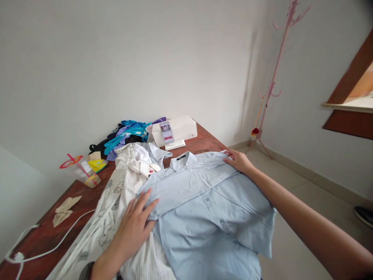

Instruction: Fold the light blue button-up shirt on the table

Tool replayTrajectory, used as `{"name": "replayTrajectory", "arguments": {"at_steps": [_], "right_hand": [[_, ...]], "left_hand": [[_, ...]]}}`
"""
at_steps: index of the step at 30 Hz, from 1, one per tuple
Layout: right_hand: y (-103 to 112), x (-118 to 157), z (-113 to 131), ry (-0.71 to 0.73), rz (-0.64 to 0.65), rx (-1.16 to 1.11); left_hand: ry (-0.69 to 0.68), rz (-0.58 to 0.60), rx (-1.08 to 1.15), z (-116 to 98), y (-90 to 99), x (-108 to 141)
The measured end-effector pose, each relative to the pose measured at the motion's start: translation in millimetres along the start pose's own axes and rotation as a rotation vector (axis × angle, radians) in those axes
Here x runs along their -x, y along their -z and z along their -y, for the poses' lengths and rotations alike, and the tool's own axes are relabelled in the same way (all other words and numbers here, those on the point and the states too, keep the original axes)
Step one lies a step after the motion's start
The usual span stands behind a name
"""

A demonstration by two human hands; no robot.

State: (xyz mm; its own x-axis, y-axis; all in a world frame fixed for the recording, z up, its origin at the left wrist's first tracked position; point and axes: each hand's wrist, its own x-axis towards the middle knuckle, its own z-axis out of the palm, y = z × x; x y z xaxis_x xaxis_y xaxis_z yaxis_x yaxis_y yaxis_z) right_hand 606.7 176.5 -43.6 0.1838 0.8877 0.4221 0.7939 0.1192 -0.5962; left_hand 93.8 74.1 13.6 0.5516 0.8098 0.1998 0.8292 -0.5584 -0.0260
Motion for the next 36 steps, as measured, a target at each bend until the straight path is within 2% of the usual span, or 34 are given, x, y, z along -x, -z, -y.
{"name": "replayTrajectory", "arguments": {"at_steps": [5,9,17,21,24,26,29,32,36], "right_hand": [[0,0,-1,0.007,0.009,0.017],[-1,-1,-3,0.004,0.016,0.029],[0,-2,-4,0.005,0.042,0.029],[-1,-3,-5,0.008,0.044,0.023],[-2,-3,-7,-0.009,0.024,0.033],[-2,-3,-9,-0.005,0.006,0.053],[-2,-3,-12,0.004,-0.016,0.096],[-3,-4,-15,-0.057,-0.001,0.072],[1,-4,-18,-0.119,0.074,0.027]], "left_hand": [[0.100,-0.182,0.038,-24,-0.7,9],[0.217,-0.247,0.076,-37,-2.3,17],[0.309,-0.081,0.171,-40,0.5,18],[0.354,0.070,0.257,-31,5.8,16],[0.325,0.207,0.483,-15,20.3,18],[0.333,0.259,0.687,-2,31.8,20],[0.490,0.237,0.928,13,43.3,24],[0.589,0.197,1.117,15,46.1,21],[0.507,0.234,1.517,5,46.3,7]]}}
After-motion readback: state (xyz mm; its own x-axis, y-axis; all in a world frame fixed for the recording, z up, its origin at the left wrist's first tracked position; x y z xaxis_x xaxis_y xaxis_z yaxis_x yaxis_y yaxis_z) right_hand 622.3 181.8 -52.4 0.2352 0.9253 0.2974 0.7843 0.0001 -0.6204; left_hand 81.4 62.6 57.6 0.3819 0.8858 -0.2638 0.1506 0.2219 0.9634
